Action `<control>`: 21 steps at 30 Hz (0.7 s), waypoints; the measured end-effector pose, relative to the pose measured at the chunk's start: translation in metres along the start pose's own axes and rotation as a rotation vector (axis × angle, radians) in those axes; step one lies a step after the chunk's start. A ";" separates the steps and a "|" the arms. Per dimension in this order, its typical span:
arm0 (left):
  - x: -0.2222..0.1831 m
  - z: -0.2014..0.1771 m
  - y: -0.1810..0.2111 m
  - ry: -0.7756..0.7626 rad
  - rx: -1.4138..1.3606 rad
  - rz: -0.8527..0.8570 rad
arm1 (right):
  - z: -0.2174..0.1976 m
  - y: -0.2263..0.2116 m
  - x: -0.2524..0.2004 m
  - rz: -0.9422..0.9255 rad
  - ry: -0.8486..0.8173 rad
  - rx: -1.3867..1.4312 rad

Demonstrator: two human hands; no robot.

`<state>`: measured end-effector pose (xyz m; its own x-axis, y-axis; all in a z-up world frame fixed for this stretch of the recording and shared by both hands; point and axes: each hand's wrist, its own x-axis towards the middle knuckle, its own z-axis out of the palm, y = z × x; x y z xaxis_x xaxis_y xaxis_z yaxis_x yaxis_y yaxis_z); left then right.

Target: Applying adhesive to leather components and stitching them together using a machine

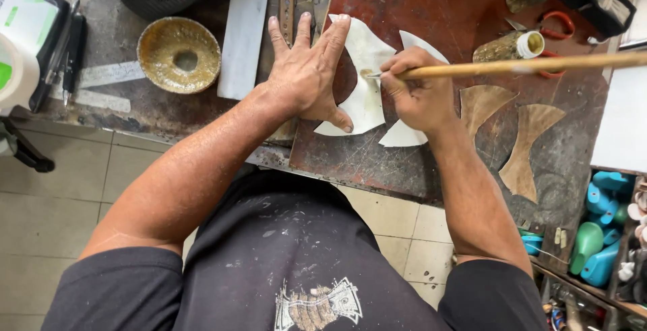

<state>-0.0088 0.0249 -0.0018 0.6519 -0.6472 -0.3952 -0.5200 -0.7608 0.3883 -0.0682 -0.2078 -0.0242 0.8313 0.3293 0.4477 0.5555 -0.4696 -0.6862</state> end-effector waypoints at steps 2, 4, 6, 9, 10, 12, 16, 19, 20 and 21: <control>-0.002 -0.003 0.001 -0.004 -0.009 0.006 | -0.005 0.004 0.002 0.117 0.009 0.048; -0.004 -0.003 0.003 -0.011 0.000 0.000 | -0.004 0.017 0.016 0.121 0.075 -0.015; -0.005 -0.004 0.005 -0.010 0.006 -0.006 | -0.005 0.022 0.027 0.119 0.138 -0.081; -0.004 -0.008 0.005 0.010 0.023 0.000 | -0.001 0.013 0.033 0.092 0.193 -0.109; -0.006 -0.007 0.005 0.009 0.004 -0.004 | 0.005 0.006 0.032 0.102 0.142 -0.011; -0.008 -0.005 0.004 0.001 -0.012 -0.008 | 0.012 0.006 0.035 0.116 0.092 0.094; -0.007 -0.007 0.006 0.011 -0.002 -0.006 | 0.010 0.030 0.054 0.055 0.239 -0.059; -0.006 -0.007 0.005 0.003 -0.003 0.000 | 0.006 0.012 0.054 0.045 0.196 0.037; -0.007 -0.004 0.004 0.006 -0.024 -0.004 | 0.006 0.002 0.054 0.061 0.112 0.188; -0.006 -0.005 0.003 0.006 -0.030 -0.010 | 0.005 0.000 0.049 0.062 0.104 0.192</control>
<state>-0.0120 0.0268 0.0059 0.6603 -0.6395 -0.3939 -0.4970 -0.7652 0.4093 -0.0273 -0.1876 -0.0056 0.8663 0.2135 0.4515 0.4986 -0.3186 -0.8061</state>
